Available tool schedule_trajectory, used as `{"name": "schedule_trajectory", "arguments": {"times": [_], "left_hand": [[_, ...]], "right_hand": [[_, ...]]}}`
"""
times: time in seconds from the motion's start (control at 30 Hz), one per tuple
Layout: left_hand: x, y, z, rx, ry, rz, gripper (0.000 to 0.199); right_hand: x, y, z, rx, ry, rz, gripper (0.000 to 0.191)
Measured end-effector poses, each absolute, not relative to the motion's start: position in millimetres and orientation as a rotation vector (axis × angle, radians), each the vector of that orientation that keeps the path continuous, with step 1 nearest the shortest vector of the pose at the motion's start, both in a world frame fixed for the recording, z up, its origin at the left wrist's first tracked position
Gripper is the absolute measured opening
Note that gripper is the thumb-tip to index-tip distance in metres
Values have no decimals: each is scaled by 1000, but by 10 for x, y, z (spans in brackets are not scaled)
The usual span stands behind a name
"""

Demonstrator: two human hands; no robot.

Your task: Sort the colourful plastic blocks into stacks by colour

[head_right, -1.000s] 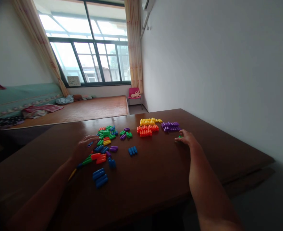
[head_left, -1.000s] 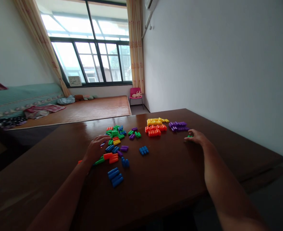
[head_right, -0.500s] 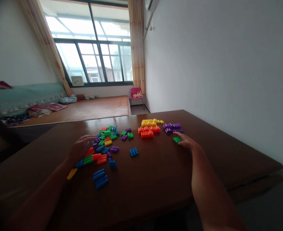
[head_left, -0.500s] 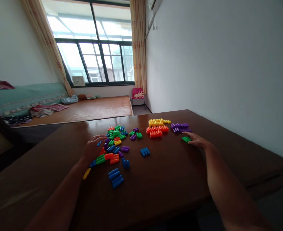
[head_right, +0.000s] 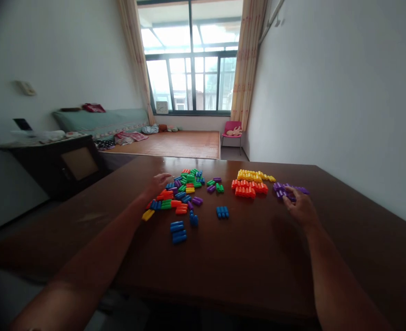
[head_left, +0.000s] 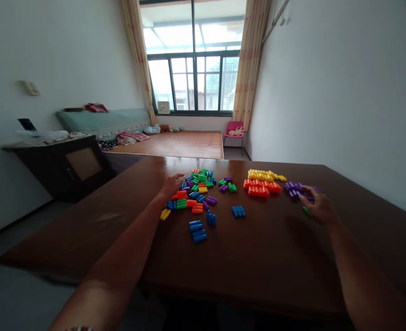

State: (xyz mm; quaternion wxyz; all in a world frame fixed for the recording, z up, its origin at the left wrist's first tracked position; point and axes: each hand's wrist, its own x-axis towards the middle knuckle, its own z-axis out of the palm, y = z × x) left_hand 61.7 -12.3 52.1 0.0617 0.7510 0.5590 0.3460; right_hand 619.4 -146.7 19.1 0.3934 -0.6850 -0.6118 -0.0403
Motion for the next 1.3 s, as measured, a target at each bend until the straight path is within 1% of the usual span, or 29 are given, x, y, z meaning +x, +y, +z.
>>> {"name": "schedule_trajectory", "arguments": {"times": [0.2, 0.37, 0.53, 0.63, 0.73, 0.83, 0.93, 1.0, 1.07, 1.1, 1.17, 1.23, 1.3], "left_hand": [[1092, 109, 560, 2542, 1659, 558, 43], [1435, 409, 560, 2543, 1661, 451, 46], [1468, 452, 549, 2564, 1509, 374, 49], [1395, 346, 565, 2585, 1398, 390, 53], [1345, 174, 577, 2548, 1245, 594, 50], [1400, -64, 590, 2461, 1094, 801, 42], [1608, -350, 622, 2370, 988, 889, 41], [1814, -548, 648, 2303, 942, 942, 41], [2027, -738, 671, 2283, 950, 977, 40], [2120, -824, 683, 2302, 963, 987, 38], [2243, -966, 717, 2386, 958, 978, 35], [2250, -1040, 776, 2493, 904, 920, 41], [2131, -1020, 862, 2585, 868, 855, 50]], "right_hand": [[5572, -1459, 255, -1548, -1750, -54, 35], [5622, -1463, 212, -1565, -1745, -25, 35], [5827, -1485, 192, -1668, -1691, 32, 31], [5866, -1483, 182, -1672, -1690, 92, 29], [5756, -1473, 191, -1618, -1683, 176, 29], [5419, -1458, 232, -1528, -1649, 274, 31], [4873, -1425, 306, -1334, -1720, 476, 34], [4470, -1392, 375, -1166, -1805, 673, 42], [4118, -1353, 451, -1087, -1800, 804, 53], [3984, -1333, 487, -1079, -1796, 796, 55], [3837, -1292, 542, -1082, -1807, 675, 52], [3886, -1257, 567, -1100, -1828, 490, 46], [4137, -1240, 559, -1156, -1829, 298, 41]]}}
